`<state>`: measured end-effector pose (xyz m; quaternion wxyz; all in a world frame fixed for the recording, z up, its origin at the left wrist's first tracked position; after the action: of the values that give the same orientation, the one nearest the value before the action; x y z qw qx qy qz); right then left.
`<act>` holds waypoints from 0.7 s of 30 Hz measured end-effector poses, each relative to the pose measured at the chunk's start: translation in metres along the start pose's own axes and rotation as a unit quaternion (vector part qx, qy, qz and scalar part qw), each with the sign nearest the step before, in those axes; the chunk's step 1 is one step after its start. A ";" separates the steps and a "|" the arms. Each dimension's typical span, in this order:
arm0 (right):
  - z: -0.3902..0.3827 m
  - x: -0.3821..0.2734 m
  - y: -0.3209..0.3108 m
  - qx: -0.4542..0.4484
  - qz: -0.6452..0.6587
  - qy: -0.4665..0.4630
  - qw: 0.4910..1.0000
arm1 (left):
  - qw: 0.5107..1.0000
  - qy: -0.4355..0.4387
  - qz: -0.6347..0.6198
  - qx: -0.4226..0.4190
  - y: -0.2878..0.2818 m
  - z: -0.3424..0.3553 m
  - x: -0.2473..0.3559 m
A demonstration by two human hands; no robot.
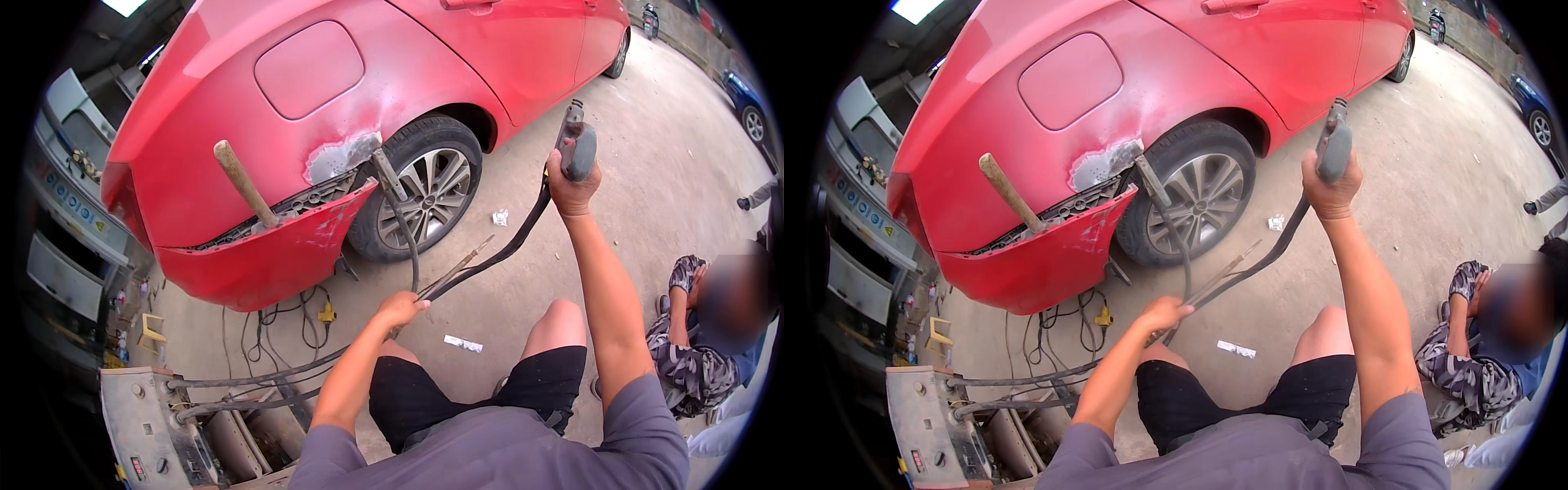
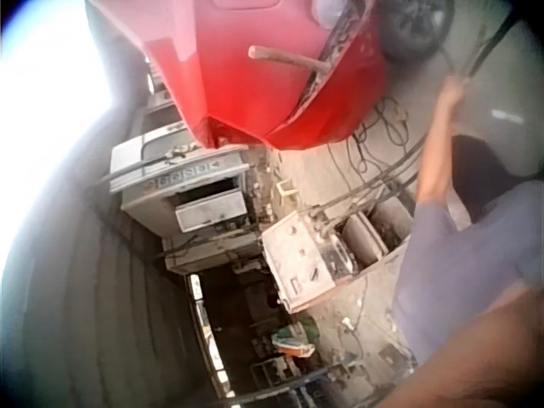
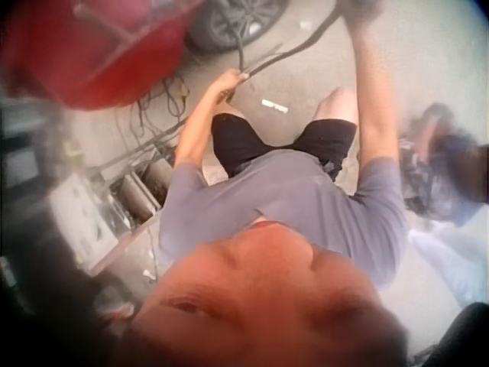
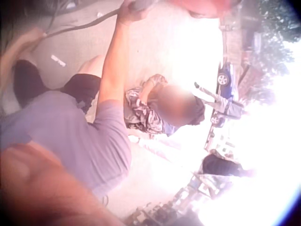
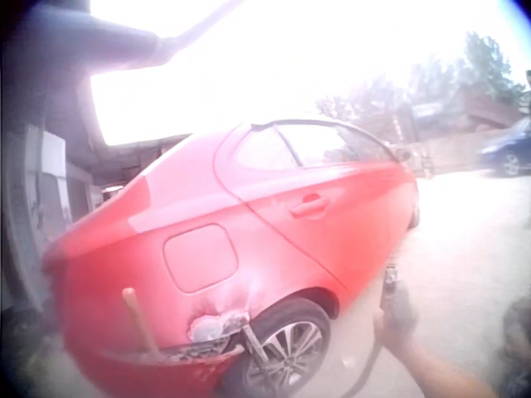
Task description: The person walks around a red car in a workshop, picks up a pneumatic tool, and uses it to work on the rear bumper area. They repeatedly apply the tool to the same spot on the bumper while another person sits nearby.
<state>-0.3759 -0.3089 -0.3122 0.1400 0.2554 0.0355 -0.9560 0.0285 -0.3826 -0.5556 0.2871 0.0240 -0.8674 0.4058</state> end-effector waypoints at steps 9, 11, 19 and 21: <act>-0.286 0.220 -0.072 -0.236 -0.291 0.344 0.861 | 0.982 -0.070 0.135 -0.112 0.180 0.086 -0.092; -0.344 0.251 -0.116 -0.257 -0.405 0.309 0.821 | 0.984 -0.113 0.085 -0.112 0.227 0.088 -0.100; -0.450 0.314 -0.229 -0.162 -0.299 0.601 0.724 | 0.974 -0.220 0.015 -0.058 0.337 0.068 -0.131; -0.437 0.289 -0.209 -0.176 -0.216 0.723 0.632 | 0.971 -0.230 0.018 -0.060 0.341 0.065 -0.136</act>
<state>-0.4661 -0.1197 -0.8360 -0.0991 0.8205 0.3473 -0.4431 0.0169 -0.2273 -0.8943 0.0736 0.0842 -0.9332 0.3416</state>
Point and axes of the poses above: each hand's wrist, its own z-axis towards the middle knuckle, its own y-axis out of the palm, x = y × z, the point moved 6 cm from there along z, towards the middle knuckle, and after that the axes turned 3 degrees about -z, right-handed, at the moved point
